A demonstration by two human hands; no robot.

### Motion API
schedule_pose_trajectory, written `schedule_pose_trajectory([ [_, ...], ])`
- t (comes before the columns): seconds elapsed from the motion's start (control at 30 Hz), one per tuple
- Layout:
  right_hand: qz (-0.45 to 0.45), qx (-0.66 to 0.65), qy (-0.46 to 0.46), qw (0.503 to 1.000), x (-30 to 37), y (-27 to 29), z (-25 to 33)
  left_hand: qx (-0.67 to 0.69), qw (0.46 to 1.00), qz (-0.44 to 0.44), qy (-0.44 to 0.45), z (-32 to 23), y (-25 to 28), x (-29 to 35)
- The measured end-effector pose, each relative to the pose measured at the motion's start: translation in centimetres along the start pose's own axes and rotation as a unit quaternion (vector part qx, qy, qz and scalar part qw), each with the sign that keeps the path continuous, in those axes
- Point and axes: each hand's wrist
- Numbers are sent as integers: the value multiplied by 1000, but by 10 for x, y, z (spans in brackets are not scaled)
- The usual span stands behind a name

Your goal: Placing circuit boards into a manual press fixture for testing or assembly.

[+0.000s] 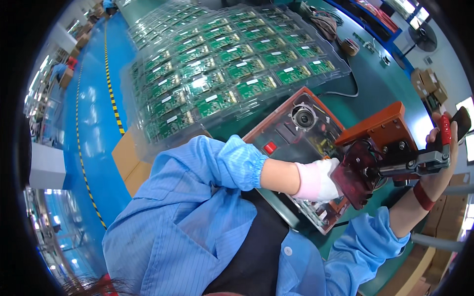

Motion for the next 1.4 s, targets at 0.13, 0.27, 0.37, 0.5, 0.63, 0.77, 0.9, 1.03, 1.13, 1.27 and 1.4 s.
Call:
schedule_pose_trajectory([
  [0.13,-27,4,-3,1000,10,-5,11,-122,985,-1,-121,-1,-5,10],
  [0.27,-10,-6,-8,1000,15,-3,17,-206,954,5,-217,-9,-6,21],
  [0.37,-10,5,-6,1000,17,0,16,-319,910,32,-262,-30,16,41],
  [0.5,-17,24,-1,1000,24,-1,20,-279,902,-73,-321,-69,59,87],
  [0.63,-6,23,11,1000,28,-7,27,-414,892,-131,-124,-121,164,158],
  [0.77,1,3,-10,1000,30,5,23,-454,810,-347,129,-133,307,195],
  [0.9,22,3,-6,1000,24,-15,24,-536,708,-421,184,-71,491,241],
  [1.03,29,-15,-28,999,16,-42,18,-553,678,-373,309,38,626,273],
  [1.13,23,-12,-38,999,16,-53,16,-522,696,-339,358,109,671,262],
  [1.27,37,-8,-65,997,7,-61,2,-429,749,-291,414,153,691,261],
  [1.4,48,-27,-57,997,-3,-57,-5,-480,752,-209,401,141,693,260],
])
Point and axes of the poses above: each hand's wrist, its own x-axis away from the middle knuckle, its own y-axis out of the back of the hand, z = x × y, and after that the axes turned 2 degrees about -y, right-handed
